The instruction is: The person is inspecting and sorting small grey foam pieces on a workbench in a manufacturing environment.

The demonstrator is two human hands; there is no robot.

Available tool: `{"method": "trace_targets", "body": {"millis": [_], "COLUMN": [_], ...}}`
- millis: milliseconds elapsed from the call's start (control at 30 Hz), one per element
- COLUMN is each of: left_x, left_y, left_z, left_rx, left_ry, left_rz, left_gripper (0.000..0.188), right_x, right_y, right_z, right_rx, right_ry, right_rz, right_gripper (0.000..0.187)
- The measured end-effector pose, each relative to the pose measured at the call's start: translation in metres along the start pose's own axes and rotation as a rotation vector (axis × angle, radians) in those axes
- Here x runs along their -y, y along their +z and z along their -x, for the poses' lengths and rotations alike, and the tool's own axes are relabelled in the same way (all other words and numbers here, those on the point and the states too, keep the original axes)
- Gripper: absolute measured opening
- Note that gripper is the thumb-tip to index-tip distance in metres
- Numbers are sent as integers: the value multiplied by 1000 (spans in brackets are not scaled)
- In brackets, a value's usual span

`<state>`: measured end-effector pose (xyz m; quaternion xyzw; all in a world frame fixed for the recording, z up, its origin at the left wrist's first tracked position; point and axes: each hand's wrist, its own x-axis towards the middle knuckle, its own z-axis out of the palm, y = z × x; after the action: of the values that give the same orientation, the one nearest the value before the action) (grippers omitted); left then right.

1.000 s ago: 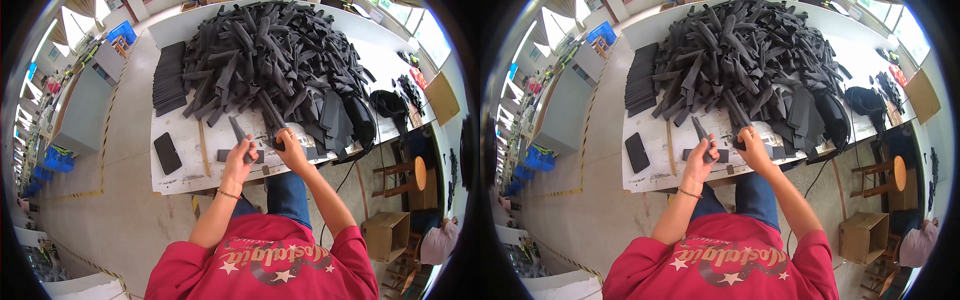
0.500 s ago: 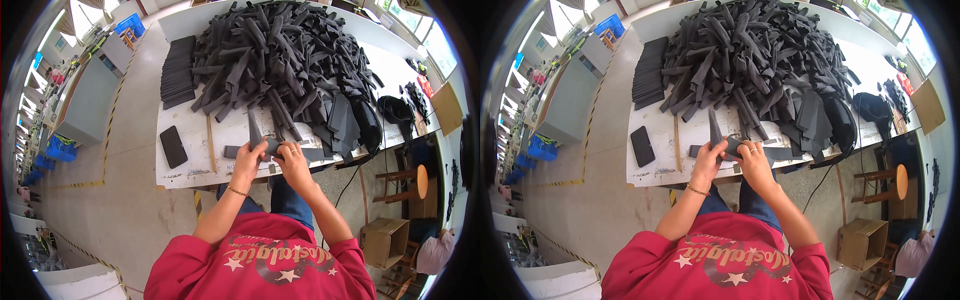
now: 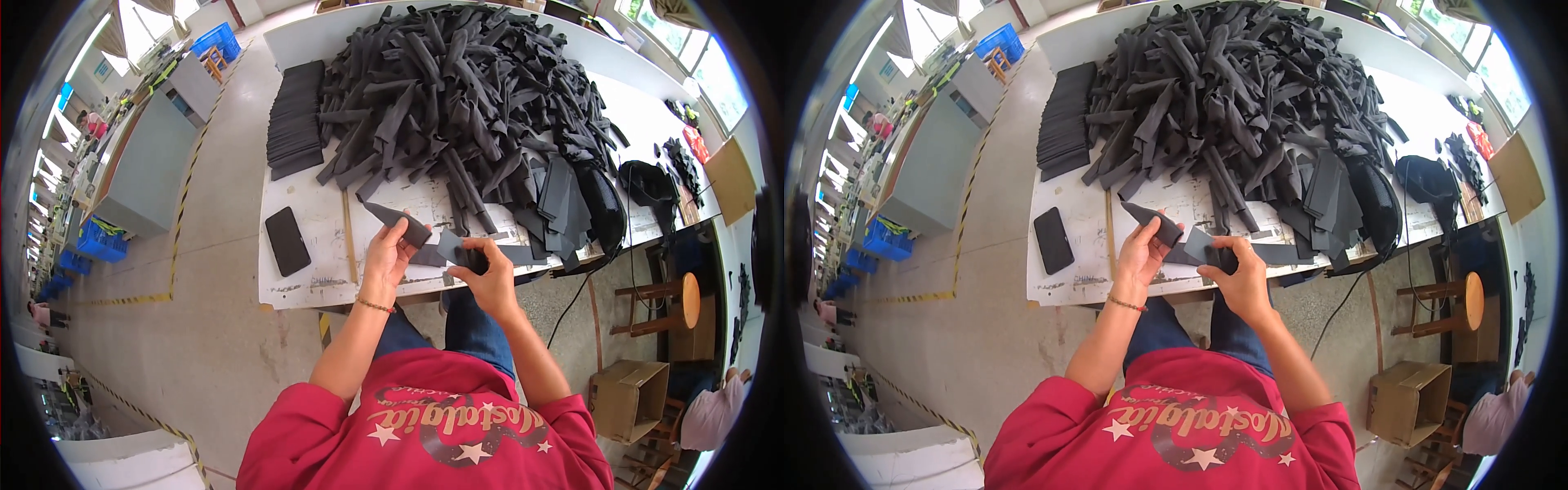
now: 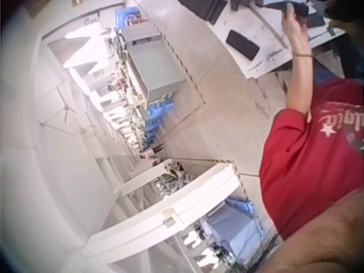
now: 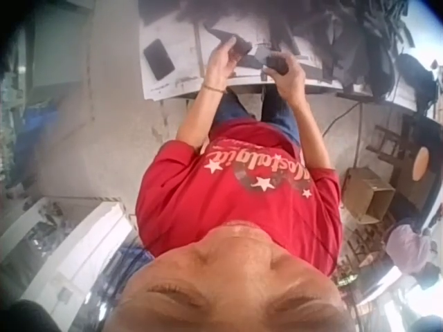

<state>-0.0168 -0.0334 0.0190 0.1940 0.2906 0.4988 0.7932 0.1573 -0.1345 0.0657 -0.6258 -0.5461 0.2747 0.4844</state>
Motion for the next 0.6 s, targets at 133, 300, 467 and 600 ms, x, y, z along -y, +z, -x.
{"method": "trace_targets", "body": {"millis": [133,300,467,600], "left_x": [-1,5,1,-11], "left_y": [5,39,30,35], "left_z": [12,46,38,42], "left_rx": [106,286,310,335], "left_ry": [12,-43,9,14], "left_rz": [-56,-253,-437,-579], "left_gripper": [31,55,54,54], "right_x": [-9,-11,-3,-3], "right_y": [1,11,1,-9], "right_z": [-4,-2,-2,-3], "right_rx": [27,57,320,442], "right_ry": [-62,7,157,208], "right_rz": [-68,-486,-572,-602], "right_gripper": [29,29,28,27]}}
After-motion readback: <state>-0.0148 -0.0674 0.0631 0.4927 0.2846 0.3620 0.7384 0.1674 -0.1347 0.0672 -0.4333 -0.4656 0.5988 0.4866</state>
